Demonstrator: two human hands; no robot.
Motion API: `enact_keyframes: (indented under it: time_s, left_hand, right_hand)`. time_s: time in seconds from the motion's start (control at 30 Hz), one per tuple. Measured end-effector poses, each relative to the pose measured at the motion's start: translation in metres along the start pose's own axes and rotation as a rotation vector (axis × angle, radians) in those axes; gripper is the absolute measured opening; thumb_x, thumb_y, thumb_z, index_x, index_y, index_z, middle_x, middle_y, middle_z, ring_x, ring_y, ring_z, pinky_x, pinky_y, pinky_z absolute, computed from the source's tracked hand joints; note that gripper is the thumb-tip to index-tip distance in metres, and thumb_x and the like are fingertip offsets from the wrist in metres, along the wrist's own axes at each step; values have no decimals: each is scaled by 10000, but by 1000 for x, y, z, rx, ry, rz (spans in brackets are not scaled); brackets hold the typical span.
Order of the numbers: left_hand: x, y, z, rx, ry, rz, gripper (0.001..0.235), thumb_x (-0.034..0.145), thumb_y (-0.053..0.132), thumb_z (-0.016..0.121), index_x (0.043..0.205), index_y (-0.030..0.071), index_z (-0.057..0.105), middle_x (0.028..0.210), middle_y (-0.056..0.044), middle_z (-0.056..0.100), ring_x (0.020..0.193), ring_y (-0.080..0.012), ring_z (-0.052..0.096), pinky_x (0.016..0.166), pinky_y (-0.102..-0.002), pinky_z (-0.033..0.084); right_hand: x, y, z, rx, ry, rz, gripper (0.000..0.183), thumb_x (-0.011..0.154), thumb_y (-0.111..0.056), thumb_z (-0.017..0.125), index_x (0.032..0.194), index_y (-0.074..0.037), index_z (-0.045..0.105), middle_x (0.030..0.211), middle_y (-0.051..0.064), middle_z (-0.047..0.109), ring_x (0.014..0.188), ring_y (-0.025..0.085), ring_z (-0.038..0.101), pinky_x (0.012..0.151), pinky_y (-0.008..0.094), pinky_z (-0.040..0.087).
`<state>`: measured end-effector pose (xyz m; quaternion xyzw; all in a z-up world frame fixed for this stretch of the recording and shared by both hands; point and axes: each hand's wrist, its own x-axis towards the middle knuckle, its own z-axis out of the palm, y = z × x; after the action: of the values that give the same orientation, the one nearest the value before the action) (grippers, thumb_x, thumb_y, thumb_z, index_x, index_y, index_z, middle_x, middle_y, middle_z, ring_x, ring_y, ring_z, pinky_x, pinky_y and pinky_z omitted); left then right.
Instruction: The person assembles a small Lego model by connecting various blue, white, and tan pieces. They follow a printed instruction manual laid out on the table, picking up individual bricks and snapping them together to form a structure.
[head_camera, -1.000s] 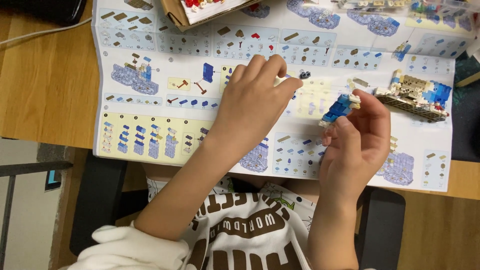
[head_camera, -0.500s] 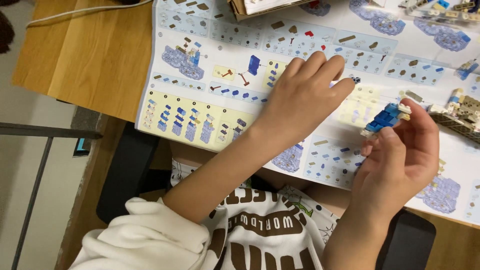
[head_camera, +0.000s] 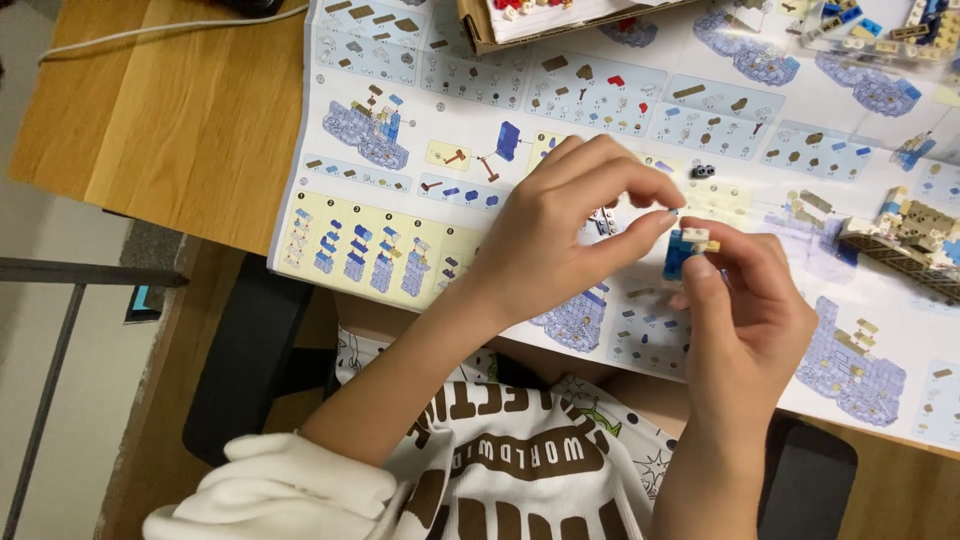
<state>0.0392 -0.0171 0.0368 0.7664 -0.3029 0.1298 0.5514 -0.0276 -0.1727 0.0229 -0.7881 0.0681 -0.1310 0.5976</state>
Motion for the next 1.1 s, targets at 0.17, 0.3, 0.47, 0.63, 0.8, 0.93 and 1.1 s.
enact_keyframes:
  time_s: [0.17,0.3,0.47,0.63,0.8,0.93,1.1]
  left_hand:
    - [-20,-5,-14,-198,-6,-166,108,933,90,687,1030,134,669,945,-9,655,860,-110,594,721,-226,494]
    - [-22,-8,-17,-215,28,-265,107,883,82,740,978,123,714,902,-17,699,869,-112,608,706,-224,492]
    - [-22,-11,-13,-298,28,-322,148,843,36,763,975,95,729,919,-64,724,877,-127,663,736,-208,548]
    - [-22,-9,-14,-329,62,-354,161,812,23,786,951,84,731,894,-82,727,835,-134,676,734,-207,544]
    - [-22,-9,-13,-279,46,-330,176,799,-2,791,947,71,730,910,-93,734,875,-148,708,840,-225,580]
    - [-22,-9,-13,-287,34,-294,163,816,-10,773,956,55,722,949,-95,737,923,-169,718,896,-255,595]
    - [-22,-8,-14,-306,35,-290,147,837,-9,753,968,47,717,957,-108,736,917,-180,725,865,-252,611]
  right_hand:
    - [2,-6,14,273,-99,126,244,943,-114,572,1156,-4,618,1039,76,602,607,119,520,595,232,511]
    - [4,-3,20,351,-135,187,259,925,-119,572,1152,-9,632,1141,96,657,613,120,498,569,239,483]
    - [6,-2,13,322,-181,176,338,931,-160,550,1220,1,618,1100,97,653,616,120,474,600,231,454]
    - [5,-1,12,341,-229,163,403,947,-203,536,1277,20,600,955,51,601,640,104,434,622,208,411]
    - [5,-2,12,278,-236,117,392,970,-192,518,1303,3,590,923,41,525,648,113,450,630,202,421]
    - [6,-3,13,277,-224,130,379,969,-187,520,1293,-7,599,888,31,491,679,117,446,596,205,437]
    - [6,-3,13,246,-203,113,366,967,-184,530,1274,1,605,879,38,508,622,108,461,657,220,433]
